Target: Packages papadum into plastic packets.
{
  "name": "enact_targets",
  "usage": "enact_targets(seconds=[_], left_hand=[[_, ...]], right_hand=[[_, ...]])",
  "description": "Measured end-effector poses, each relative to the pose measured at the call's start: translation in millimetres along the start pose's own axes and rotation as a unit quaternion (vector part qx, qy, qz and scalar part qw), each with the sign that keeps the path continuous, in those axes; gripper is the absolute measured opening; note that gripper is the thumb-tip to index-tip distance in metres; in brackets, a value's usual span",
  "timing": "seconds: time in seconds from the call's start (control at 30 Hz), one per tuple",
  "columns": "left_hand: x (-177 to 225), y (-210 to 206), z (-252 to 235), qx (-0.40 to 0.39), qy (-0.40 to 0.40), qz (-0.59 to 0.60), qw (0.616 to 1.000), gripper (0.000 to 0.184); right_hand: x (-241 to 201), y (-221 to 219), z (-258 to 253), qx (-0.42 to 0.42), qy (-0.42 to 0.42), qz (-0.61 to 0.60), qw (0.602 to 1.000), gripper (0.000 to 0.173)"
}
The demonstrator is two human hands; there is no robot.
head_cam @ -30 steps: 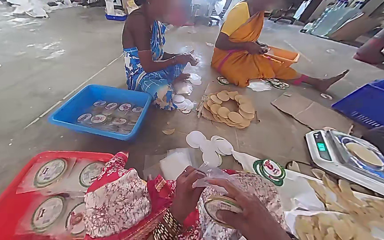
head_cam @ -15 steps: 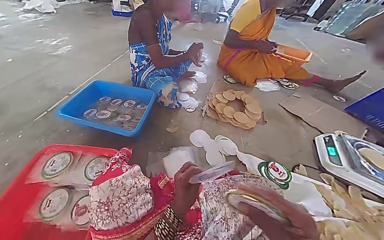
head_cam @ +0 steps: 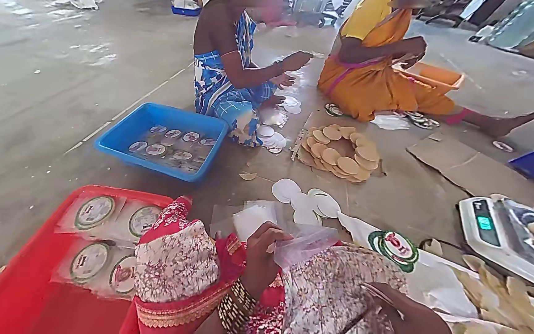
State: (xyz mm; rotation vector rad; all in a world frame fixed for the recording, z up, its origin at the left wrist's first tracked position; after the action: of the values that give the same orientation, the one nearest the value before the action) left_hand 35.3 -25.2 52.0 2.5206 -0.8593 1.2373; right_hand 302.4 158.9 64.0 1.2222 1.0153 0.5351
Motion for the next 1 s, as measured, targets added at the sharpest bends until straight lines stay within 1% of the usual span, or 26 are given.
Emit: enact_targets(seconds=[0.23,0.3,0.4,0.43,0.5,0.6,0.67,0.73,0.83,0.9,1.0], left_hand=[[-2.2,-1.8,3.9,-0.008,0.003,-0.009,1.0,0.007],[-3.4,-1.0,4.9,-0.008,0.0,-0.006,1.0,0.007],[-2.3,-3.1,3.6,-0.005,-0.001,0.0,1.0,0.007],[-1.8,-3.2,3.8,-0.004,-0.001,0.001,1.0,0.006],[-1.4,-2.4,4.0,-0.003,-0.005,0.001,1.0,0.005],[-1.3,-2.1,4.4,-0.003,-0.008,-0.007,1.0,0.006],[-1.7,-3.1,4.9,-0.008,-0.008,-0.011,1.0,0.005],[-2.7,-4.7,5.4,-0.011,-0.012,-0.012,1.0,0.006],[-3.3,-5.3,6.5,-0.015,-0.014,-0.015,1.0,0.007],[-3.3,-5.5,7.3,-0.019,-0.015,-0.012,1.0,0.008],[-0.9,-5.8,7.1,-0.036,-0.017,-0.01,0.999,0.008]], right_hand=[[-9.2,6.4,-3.0,0.033,0.016,-0.027,0.999,0.024],[-9.5,-0.1,-2.8,0.021,0.01,-0.019,1.0,0.022],[-4.4,-1.9,-7.9,-0.012,-0.021,0.0,1.0,0.021],[-5.6,2.7,-10.6,-0.008,-0.025,-0.006,1.0,0.021],[-12.1,14.6,-15.7,0.032,-0.004,-0.038,0.999,0.021],[-36.0,37.2,-24.2,0.144,0.073,-0.117,0.98,0.022],[-58.1,55.3,-32.2,0.191,0.161,-0.196,0.948,0.019],[-82.3,78.4,-40.5,0.19,0.259,-0.245,0.915,0.017],[-120.9,114.3,-45.8,0.156,0.372,-0.251,0.88,0.012],[-142.1,127.0,-49.7,0.135,0.415,-0.248,0.865,0.011],[-163.6,125.7,-61.3,0.111,0.448,-0.237,0.855,0.013]])
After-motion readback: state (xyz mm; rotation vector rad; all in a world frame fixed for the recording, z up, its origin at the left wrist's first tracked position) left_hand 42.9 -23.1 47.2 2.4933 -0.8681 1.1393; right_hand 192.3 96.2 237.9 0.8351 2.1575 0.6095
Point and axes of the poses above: each hand's wrist, its own z-axis away from the middle knuckle, its own y-axis out of the back of the hand, x = y × z, the point moved 2 cm from there along -z, towards the middle knuckle, and after that the axes turned 7 degrees about y, right-handed, at the moved point
